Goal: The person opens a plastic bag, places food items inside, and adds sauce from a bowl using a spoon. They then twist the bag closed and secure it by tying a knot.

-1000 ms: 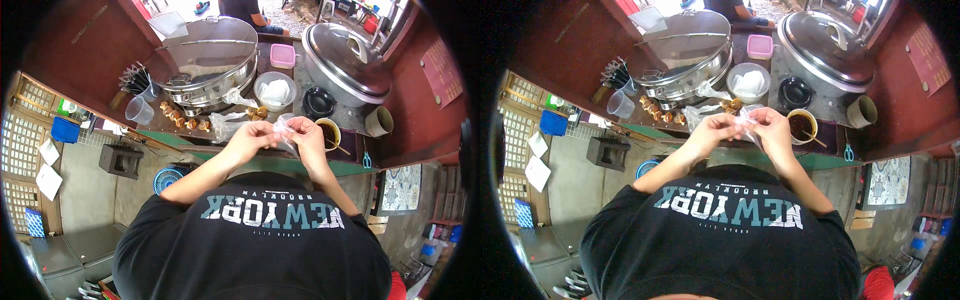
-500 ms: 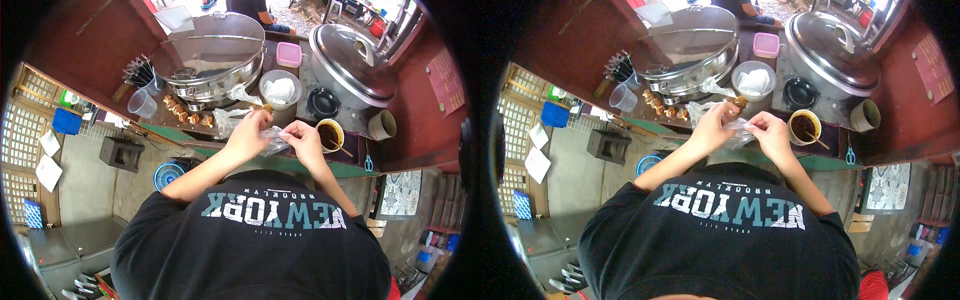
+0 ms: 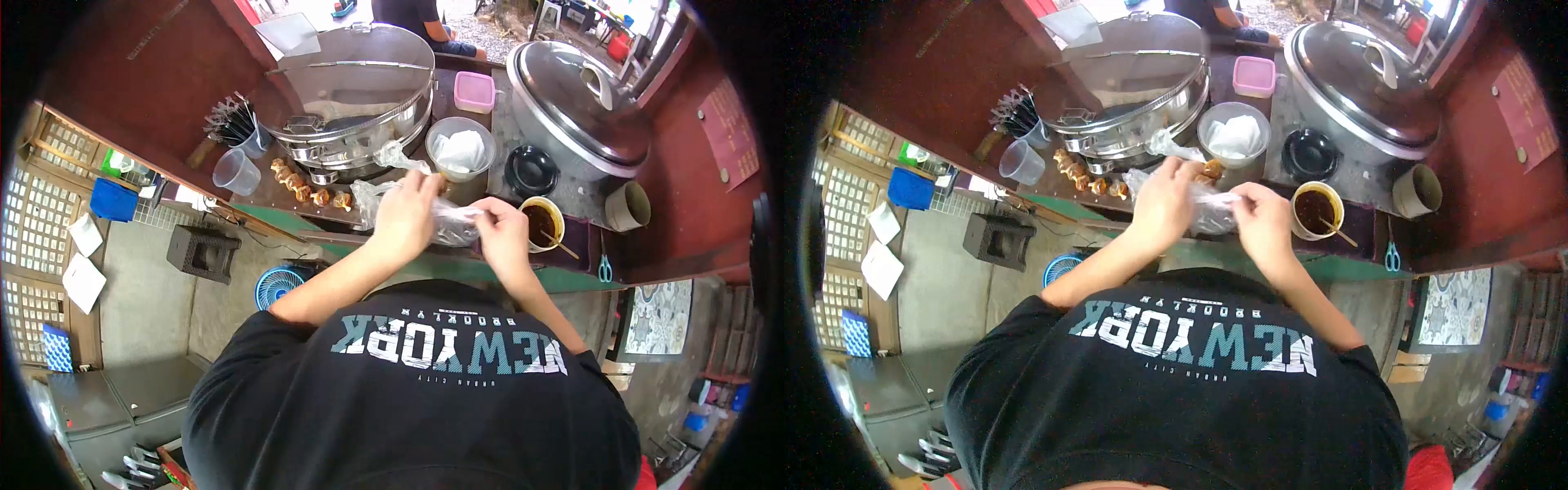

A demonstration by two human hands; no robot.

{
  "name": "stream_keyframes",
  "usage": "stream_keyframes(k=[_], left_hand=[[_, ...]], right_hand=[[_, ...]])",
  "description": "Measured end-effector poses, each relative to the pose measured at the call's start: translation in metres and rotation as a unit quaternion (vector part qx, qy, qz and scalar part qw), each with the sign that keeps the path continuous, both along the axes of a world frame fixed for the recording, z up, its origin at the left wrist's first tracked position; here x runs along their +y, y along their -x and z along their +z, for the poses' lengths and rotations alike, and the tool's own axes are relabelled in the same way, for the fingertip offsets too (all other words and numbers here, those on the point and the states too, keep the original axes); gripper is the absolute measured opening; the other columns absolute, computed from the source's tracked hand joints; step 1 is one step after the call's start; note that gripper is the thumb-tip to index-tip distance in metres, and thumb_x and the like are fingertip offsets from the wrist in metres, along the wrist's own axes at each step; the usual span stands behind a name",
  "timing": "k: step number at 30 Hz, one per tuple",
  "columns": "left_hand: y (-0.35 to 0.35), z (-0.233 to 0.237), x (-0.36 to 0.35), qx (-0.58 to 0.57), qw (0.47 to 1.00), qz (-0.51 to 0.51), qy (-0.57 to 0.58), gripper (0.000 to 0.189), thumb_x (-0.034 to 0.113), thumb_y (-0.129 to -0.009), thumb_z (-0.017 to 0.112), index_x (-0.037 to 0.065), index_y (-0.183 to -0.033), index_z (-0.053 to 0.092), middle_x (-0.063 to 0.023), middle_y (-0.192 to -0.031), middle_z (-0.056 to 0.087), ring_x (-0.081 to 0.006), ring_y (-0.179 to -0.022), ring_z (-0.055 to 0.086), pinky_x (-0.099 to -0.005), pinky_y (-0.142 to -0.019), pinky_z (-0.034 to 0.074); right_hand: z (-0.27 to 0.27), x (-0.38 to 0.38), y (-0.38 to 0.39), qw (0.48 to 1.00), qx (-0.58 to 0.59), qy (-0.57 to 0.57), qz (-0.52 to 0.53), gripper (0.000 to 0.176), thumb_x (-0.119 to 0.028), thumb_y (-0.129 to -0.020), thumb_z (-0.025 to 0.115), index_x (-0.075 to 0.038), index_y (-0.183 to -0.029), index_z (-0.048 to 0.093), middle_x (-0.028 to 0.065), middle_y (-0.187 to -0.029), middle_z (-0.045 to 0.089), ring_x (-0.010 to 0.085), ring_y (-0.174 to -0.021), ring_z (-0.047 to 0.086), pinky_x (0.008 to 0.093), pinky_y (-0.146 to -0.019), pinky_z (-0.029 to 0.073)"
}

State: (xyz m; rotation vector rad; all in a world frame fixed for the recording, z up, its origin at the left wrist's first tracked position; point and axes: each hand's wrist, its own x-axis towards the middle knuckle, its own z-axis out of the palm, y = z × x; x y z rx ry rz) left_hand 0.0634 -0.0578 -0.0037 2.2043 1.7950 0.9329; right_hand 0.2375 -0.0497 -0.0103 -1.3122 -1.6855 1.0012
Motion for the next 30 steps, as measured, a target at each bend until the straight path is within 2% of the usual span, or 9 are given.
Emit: stream_keyframes(k=[3, 6, 10, 13, 17, 19, 21, 25, 30], left_hand=[[0.022, -0.009, 0.011, -0.186, 0.974, 0.009, 0.133, 0.039, -0.008, -0.066, 0.054, 0.006, -0.103, 0.058, -0.0129, -0.089, 0.063, -0.0257, -0.071, 0.061, -0.0312, -0.07, 0.048], [0.025, -0.003, 0.01, -0.345, 0.919, -0.018, 0.19, 0.038, -0.011, -0.067, 0.052, 0.002, -0.102, 0.057, -0.0091, -0.091, 0.063, -0.019, -0.081, 0.062, -0.0284, -0.074, 0.047], [0.02, -0.014, 0.011, -0.619, 0.736, -0.126, 0.242, 0.036, -0.013, -0.069, 0.051, 0.003, -0.101, 0.056, -0.0042, -0.09, 0.061, -0.0134, -0.085, 0.059, -0.0263, -0.076, 0.047], [0.015, -0.001, 0.002, -0.736, 0.529, -0.216, 0.363, 0.043, -0.013, -0.064, 0.05, 0.003, -0.104, 0.054, -0.004, -0.1, 0.057, -0.0121, -0.092, 0.056, -0.0231, -0.083, 0.042], [0.004, 0.002, -0.004, -0.397, 0.87, -0.185, 0.227, 0.041, -0.009, -0.063, 0.051, 0.004, -0.102, 0.051, -0.0059, -0.098, 0.058, -0.0123, -0.086, 0.056, -0.0229, -0.075, 0.043], [0.002, 0.001, -0.004, -0.314, 0.928, -0.111, 0.166, 0.04, -0.009, -0.064, 0.052, 0.004, -0.102, 0.05, -0.0055, -0.088, 0.057, -0.0121, -0.078, 0.056, -0.0237, -0.07, 0.043], [0.0, -0.004, -0.001, -0.273, 0.958, -0.032, 0.082, 0.035, -0.008, -0.068, 0.058, 0.005, -0.1, 0.05, -0.0049, -0.07, 0.053, -0.0145, -0.062, 0.053, -0.027, -0.061, 0.042], [0.006, -0.007, 0.019, -0.217, 0.964, 0.118, -0.099, 0.025, 0.001, -0.078, 0.064, 0.005, -0.099, 0.052, -0.0093, -0.078, 0.05, -0.0215, -0.059, 0.051, -0.0334, -0.058, 0.042], [0.004, -0.01, 0.005, -0.165, 0.982, 0.06, -0.071, 0.036, -0.002, -0.073, 0.06, 0.007, -0.106, 0.049, -0.0122, -0.092, 0.049, -0.0305, -0.079, 0.056, -0.0415, -0.066, 0.047]], right_hand=[[-0.019, 0.017, -0.018, 0.801, 0.513, 0.3, 0.074, 0.016, -0.001, -0.079, 0.046, 0.0, -0.09, 0.058, 0.0123, -0.09, 0.063, 0.0251, -0.084, 0.062, 0.0362, -0.079, 0.05], [0.002, 0.01, -0.014, 0.704, 0.58, 0.406, 0.054, 0.011, -0.004, -0.079, 0.047, -0.002, -0.085, 0.055, 0.0096, -0.084, 0.061, 0.024, -0.085, 0.062, 0.0378, -0.081, 0.049], [-0.019, 0.017, -0.01, 0.959, 0.233, 0.112, 0.113, 0.008, 0.0, -0.074, 0.057, -0.005, -0.071, 0.051, 0.0025, -0.072, 0.057, 0.018, -0.065, 0.052, 0.0283, -0.064, 0.042], [-0.016, 0.016, -0.004, 0.999, -0.004, -0.022, -0.045, 0.015, 0.0, -0.07, 0.06, -0.003, -0.065, 0.047, 0.007, -0.057, 0.047, 0.0188, -0.054, 0.043, 0.0313, -0.054, 0.037], [-0.011, 0.008, -0.002, 0.971, -0.137, -0.181, -0.082, 0.012, 0.002, -0.065, 0.057, -0.003, -0.073, 0.049, 0.0135, -0.066, 0.05, 0.0319, -0.062, 0.053, 0.0396, -0.057, 0.041], [-0.012, 0.003, -0.002, 0.944, -0.21, -0.25, -0.051, 0.018, 0.001, -0.061, 0.057, -0.005, -0.077, 0.05, 0.0117, -0.073, 0.051, 0.0341, -0.07, 0.055, 0.0441, -0.062, 0.044], [-0.01, -0.003, 0.0, 0.927, -0.201, -0.315, -0.035, 0.018, 0.001, -0.06, 0.058, -0.006, -0.076, 0.05, 0.0111, -0.073, 0.051, 0.0331, -0.071, 0.056, 0.0436, -0.062, 0.044], [-0.006, -0.008, 0.005, 0.917, -0.204, -0.342, -0.027, 0.021, 0.0, -0.06, 0.061, -0.006, -0.077, 0.05, 0.012, -0.079, 0.051, 0.0325, -0.075, 0.056, 0.0431, -0.064, 0.045], [-0.003, -0.001, 0.006, 0.943, -0.23, -0.225, -0.091, 0.022, -0.002, -0.063, 0.064, -0.005, -0.078, 0.049, 0.0124, -0.083, 0.051, 0.0337, -0.077, 0.055, 0.043, -0.067, 0.045]])
